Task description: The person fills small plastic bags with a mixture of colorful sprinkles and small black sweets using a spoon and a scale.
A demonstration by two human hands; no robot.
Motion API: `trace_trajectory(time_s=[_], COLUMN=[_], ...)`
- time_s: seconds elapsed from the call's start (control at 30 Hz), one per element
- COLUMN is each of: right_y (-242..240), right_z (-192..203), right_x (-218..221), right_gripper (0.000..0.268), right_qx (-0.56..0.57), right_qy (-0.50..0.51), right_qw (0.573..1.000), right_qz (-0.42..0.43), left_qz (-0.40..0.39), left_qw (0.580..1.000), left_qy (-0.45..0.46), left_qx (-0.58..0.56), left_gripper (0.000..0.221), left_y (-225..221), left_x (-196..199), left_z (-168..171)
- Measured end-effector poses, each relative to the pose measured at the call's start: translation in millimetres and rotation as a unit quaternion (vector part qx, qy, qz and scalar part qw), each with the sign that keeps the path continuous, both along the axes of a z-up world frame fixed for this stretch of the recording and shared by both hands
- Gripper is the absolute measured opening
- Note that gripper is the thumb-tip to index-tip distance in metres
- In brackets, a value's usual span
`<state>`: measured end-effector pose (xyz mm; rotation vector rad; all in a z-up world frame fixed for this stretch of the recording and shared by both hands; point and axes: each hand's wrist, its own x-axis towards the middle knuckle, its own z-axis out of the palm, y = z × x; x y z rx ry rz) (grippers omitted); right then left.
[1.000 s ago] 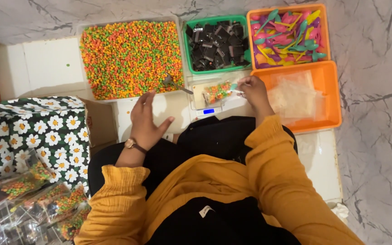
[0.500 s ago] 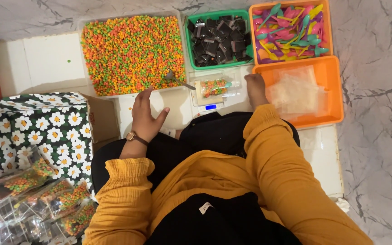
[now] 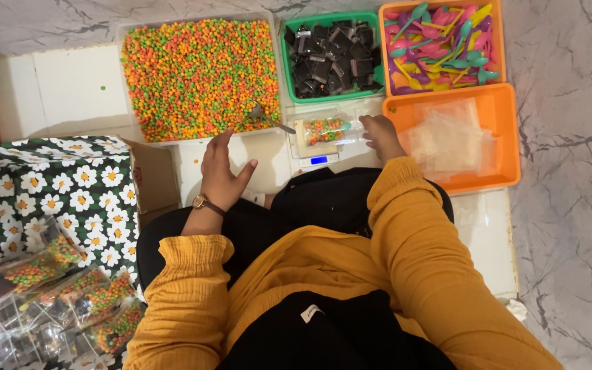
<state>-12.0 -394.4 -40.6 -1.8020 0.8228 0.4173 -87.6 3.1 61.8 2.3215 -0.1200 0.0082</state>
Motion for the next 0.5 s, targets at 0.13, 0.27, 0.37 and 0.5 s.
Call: trace_trajectory(time_s=[0.13,0.27,0.37,0.5], right_y=[7.0,16.6,19.8,38.0], right_z=[15.4,26.9,48.5,80.0], right_x=[-2.7,-2.6,-2.4,-13.5], right_gripper=[0.063,0.032,0.022,0.011], right_qx=[0.001,0.002,-0.058,-0.168], right_qy=[-0.004,-0.047,-0.129,-0.283], right_qw=[1.000,0.998,0.987,0.924], right_qz=[0.010,0.031,0.076,0.194], left_qz=[-0.001,-0.013,-0.035,-0.074], left_qw=[1.000,1.000,0.999,0.997], left_qy=[0.000,0.007,0.013,0.027], left_qx=[-0.001,0.006,0.025,-0.019], left_gripper=[0.081,0.085,0.092,0.108], left_y=[-3.8,-9.5,-16.6,-34.2], left_x=[0.1,-2.6,-3.9,-5.6], left_z=[-0.2,-2.3,3.2,10.7])
